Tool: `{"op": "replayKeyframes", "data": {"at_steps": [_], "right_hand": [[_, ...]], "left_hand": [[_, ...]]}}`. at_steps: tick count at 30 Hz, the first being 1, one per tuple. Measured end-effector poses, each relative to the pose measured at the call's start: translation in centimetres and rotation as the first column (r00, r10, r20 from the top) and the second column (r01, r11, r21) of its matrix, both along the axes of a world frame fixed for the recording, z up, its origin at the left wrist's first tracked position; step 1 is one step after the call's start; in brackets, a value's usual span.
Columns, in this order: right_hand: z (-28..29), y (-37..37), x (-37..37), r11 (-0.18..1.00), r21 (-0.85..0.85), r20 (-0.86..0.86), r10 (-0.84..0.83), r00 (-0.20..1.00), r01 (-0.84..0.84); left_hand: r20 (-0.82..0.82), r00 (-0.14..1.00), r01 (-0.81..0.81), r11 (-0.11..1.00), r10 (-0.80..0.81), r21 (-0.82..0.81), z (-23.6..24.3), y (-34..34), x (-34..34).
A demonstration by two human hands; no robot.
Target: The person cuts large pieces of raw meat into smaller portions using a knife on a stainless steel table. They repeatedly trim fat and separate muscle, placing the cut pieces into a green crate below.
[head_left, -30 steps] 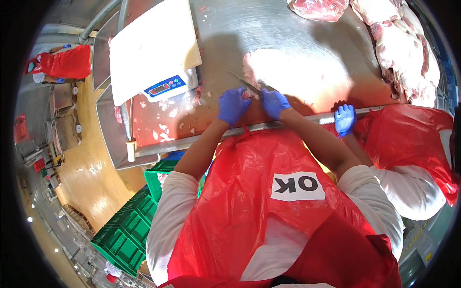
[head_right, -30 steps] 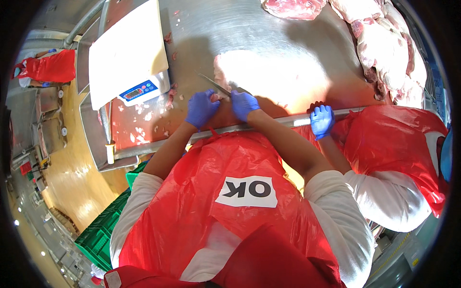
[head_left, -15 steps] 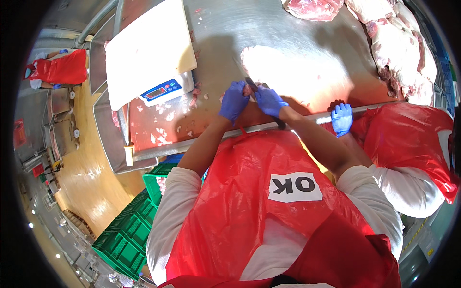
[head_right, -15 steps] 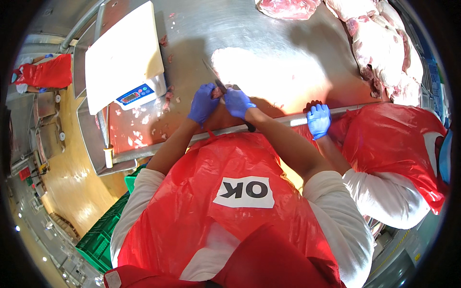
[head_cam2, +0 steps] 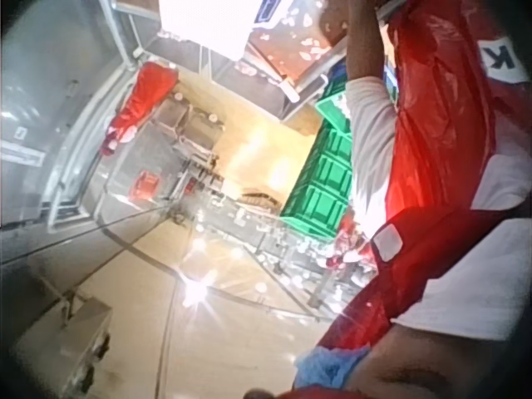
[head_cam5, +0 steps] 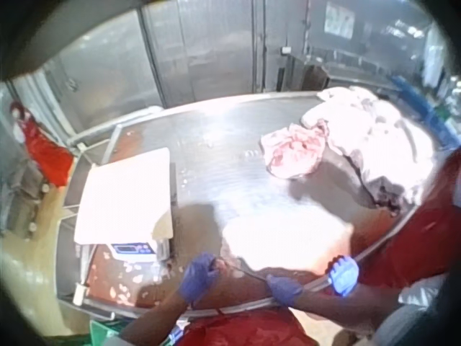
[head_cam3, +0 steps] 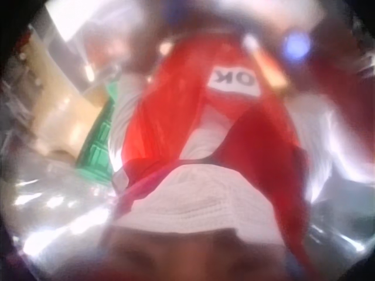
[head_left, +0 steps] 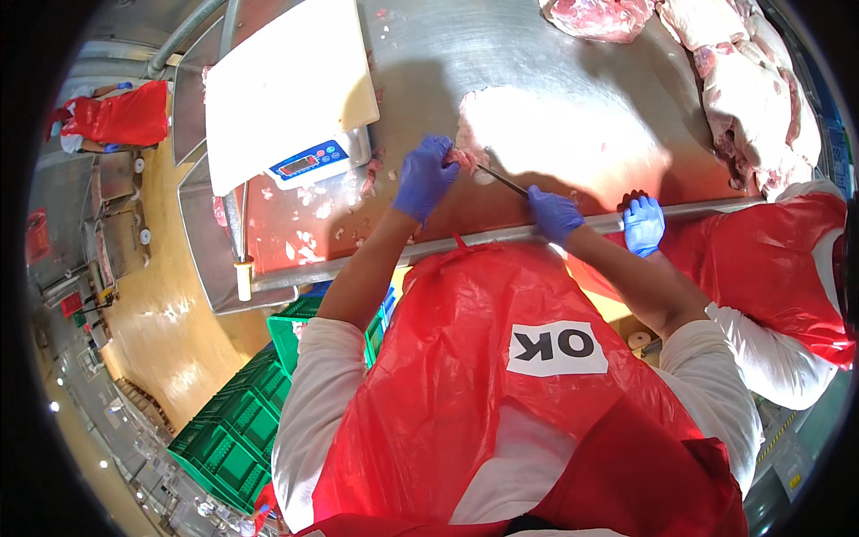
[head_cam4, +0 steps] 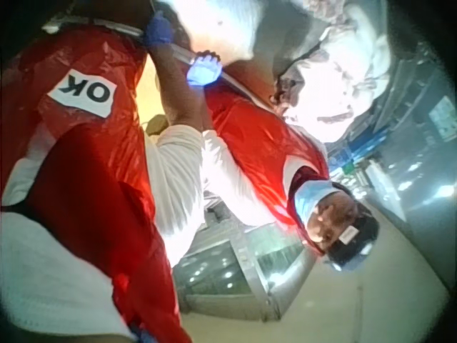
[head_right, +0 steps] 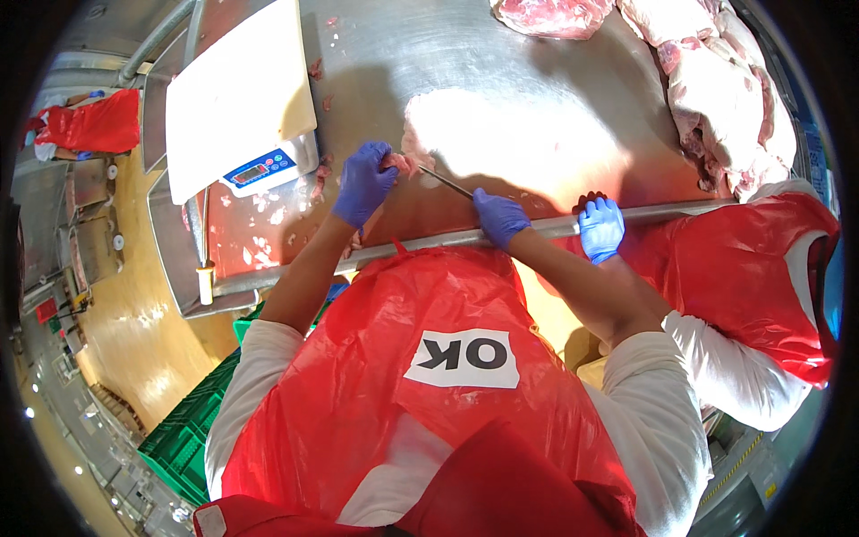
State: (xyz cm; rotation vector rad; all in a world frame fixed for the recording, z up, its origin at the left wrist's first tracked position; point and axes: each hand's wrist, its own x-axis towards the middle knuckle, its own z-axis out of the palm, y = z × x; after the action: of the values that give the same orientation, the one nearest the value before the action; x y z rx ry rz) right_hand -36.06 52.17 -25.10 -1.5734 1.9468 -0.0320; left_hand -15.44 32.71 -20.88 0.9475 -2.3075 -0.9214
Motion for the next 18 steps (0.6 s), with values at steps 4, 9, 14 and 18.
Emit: {"op": "replayKeyframes", "data": {"at_steps": [4,9,14,18], "right_hand": [[1.4,0.2,-1.4,0.999,0.030,0.084,0.034,0.996,-0.037],[2.9,-1.8,-0.4,0.934,0.191,0.662,-0.350,0.663,0.303],[9.2,-9.5,-1.0,0.868,0.410,0.879,-0.458,0.131,0.279],[15.7,-9.5,-2.4,0.954,0.270,0.936,-0.292,0.196,0.132]], "left_hand": [[-0.011,0.995,0.096,0.993,-0.095,0.064,1.7,0.8,0.1],[0.134,0.942,0.290,0.946,-0.309,0.145,4.5,-0.8,-0.9],[0.294,0.862,0.420,0.907,-0.413,0.041,11.0,-4.0,-6.7],[0.236,0.862,0.504,0.810,-0.449,-0.299,11.3,-8.7,-10.8]]}}
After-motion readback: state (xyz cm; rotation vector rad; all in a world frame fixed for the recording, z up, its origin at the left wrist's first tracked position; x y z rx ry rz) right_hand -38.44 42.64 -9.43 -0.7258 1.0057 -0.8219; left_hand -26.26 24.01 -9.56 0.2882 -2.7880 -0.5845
